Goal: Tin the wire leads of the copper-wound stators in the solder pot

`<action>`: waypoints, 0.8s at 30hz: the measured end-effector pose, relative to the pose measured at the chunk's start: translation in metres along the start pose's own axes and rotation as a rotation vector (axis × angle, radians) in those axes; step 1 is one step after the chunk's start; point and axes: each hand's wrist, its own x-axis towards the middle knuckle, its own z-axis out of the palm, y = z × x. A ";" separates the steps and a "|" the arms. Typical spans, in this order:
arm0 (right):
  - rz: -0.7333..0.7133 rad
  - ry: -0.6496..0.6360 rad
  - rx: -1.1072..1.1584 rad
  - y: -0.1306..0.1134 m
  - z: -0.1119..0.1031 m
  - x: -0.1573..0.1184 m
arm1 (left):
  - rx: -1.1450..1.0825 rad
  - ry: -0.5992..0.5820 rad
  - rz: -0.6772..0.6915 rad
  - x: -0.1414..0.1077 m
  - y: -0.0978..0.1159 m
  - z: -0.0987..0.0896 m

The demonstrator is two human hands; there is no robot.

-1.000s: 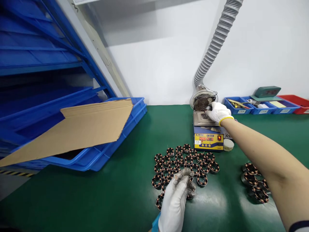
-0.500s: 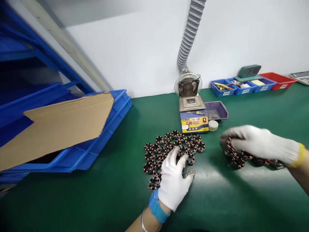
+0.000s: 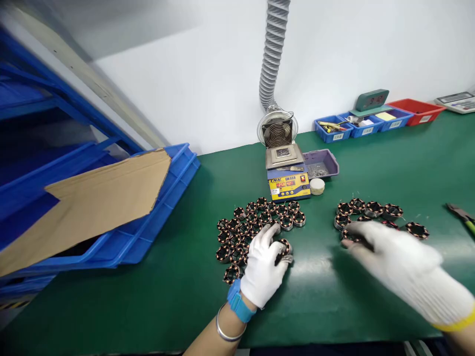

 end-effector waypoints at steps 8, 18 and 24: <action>-0.161 -0.444 0.714 -0.089 0.085 0.001 | -0.258 0.070 0.070 -0.009 0.007 -0.006; -0.170 -0.455 0.986 -0.087 0.102 0.003 | -0.369 0.154 -0.138 -0.007 0.012 -0.002; -0.229 -0.087 0.604 -0.076 0.107 -0.002 | -0.211 0.234 -0.062 -0.009 0.007 0.005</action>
